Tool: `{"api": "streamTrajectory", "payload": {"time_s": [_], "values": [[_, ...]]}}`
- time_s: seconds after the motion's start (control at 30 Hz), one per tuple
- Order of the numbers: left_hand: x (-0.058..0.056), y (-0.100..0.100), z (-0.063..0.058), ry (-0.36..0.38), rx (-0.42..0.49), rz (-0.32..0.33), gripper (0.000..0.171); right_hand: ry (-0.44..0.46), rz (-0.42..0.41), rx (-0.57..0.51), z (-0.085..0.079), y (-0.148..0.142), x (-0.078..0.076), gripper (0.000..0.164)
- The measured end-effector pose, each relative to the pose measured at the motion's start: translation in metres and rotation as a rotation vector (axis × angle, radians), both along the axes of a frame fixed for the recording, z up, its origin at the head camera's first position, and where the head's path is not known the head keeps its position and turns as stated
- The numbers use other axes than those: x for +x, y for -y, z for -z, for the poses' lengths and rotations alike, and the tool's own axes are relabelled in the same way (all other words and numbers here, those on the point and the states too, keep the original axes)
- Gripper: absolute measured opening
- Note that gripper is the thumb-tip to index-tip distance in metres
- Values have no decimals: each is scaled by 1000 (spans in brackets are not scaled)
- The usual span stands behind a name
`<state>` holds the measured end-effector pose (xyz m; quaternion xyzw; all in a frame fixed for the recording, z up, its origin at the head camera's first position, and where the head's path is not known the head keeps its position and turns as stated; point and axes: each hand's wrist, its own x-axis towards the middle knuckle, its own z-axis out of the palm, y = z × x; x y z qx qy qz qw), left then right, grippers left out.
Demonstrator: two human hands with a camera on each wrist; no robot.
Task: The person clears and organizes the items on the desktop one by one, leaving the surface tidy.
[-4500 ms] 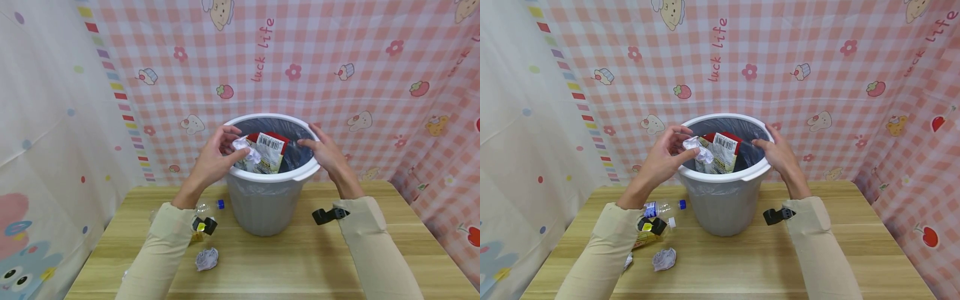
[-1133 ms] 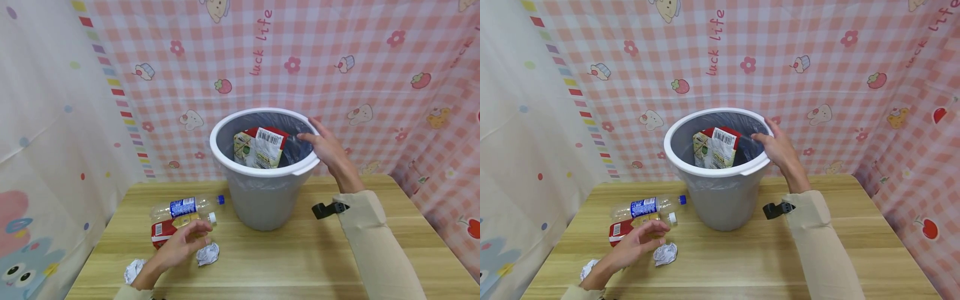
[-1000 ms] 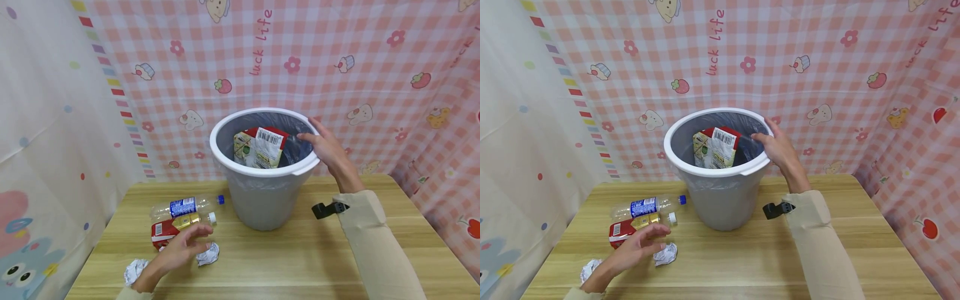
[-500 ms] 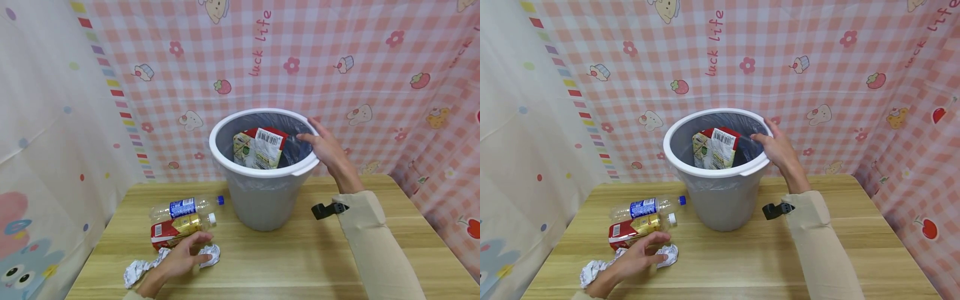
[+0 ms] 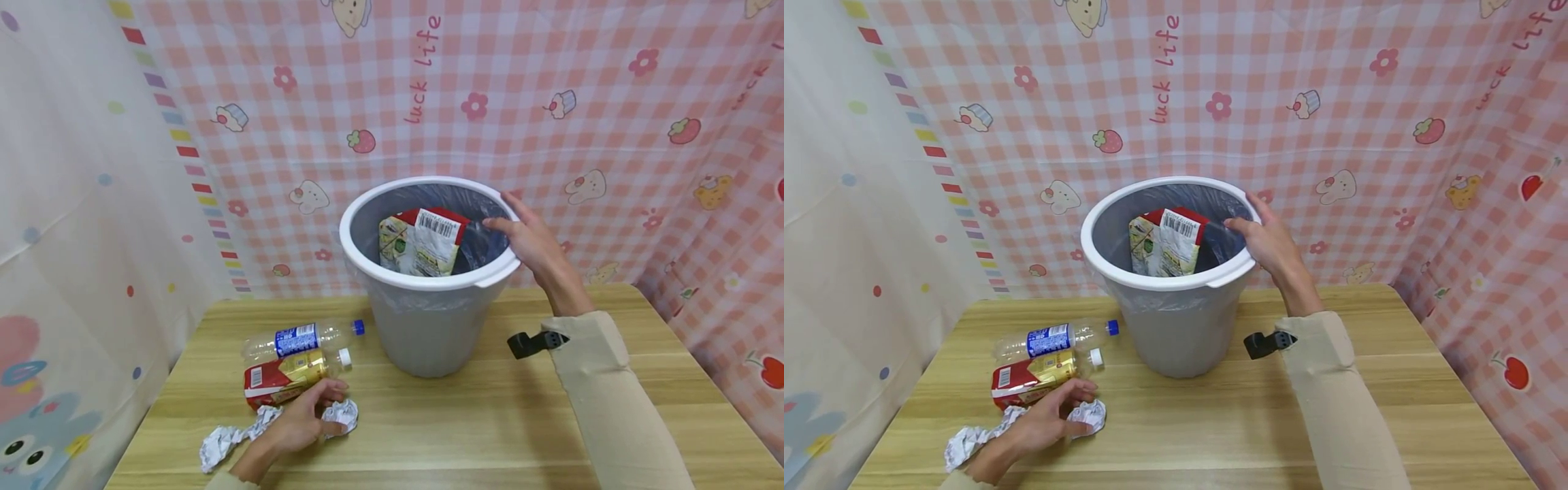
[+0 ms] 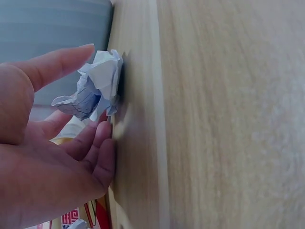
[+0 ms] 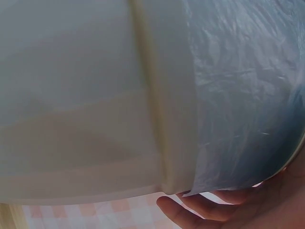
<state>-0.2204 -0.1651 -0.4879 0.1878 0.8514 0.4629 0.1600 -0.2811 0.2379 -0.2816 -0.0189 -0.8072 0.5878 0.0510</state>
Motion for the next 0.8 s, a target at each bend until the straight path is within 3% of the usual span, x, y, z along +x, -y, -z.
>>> {"api": "streamTrajectory", "payload": {"time_s": [0.57, 0.8], "values": [[0, -5, 4, -81, -79, -1, 51, -5, 7, 3, -1, 1, 0, 73], [-1, -6, 7, -73, -81, -31, 44, 0, 9, 6, -1, 0, 0, 73]]}}
